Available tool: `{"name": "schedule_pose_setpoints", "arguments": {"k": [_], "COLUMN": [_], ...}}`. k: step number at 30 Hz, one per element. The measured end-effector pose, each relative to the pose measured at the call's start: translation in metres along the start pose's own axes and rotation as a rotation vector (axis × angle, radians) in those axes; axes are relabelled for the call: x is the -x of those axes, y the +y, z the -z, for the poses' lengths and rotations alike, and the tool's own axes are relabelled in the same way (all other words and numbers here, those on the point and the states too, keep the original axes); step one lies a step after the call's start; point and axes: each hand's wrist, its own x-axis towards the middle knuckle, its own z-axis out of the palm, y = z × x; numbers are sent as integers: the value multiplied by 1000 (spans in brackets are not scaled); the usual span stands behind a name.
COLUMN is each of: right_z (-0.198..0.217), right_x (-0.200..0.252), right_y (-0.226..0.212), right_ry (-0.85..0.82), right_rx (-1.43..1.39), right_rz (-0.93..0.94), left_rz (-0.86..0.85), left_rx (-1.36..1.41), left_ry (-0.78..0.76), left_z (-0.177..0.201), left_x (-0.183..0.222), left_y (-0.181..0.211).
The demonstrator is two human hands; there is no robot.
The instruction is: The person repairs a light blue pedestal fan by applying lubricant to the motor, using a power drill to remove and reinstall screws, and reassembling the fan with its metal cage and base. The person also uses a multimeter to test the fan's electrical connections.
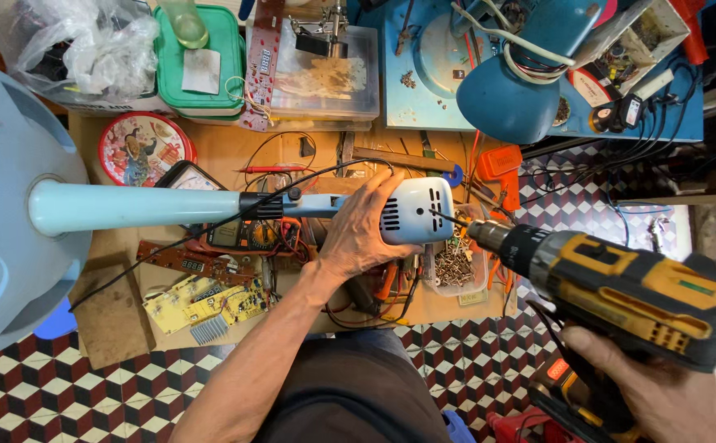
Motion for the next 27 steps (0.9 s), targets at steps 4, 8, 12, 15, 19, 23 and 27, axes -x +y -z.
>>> {"name": "schedule_pose_setpoints", "arguments": {"k": [4,8,12,15,19,23,27], "right_z": [-7,-14,-16,-19,-25,-31,-33], "right_x": [-9,-13,-19,-25,-26,-29,-39], "right_y": [-21,-49,-72,-88,-113,-141,-148], "right_ry": [-151,-183,-156,-193,-357,-509,-651], "right_rx": [96,319,535,743,288,988,1288], "right_rz": [45,-30,670,994,281,327,-231], "left_rz": [46,16,23,20,26,41,32], "left_rx": [30,34,31,32,51,48,58], "left_ry": [2,28,27,29,38,29,36], "left_z": [-2,-3,-4,-3,-3,-3,-7], "left_x": [6,4,5,4,4,6,6], "left_y": [-5,-7,-8,-8,-9,-11,-12]}}
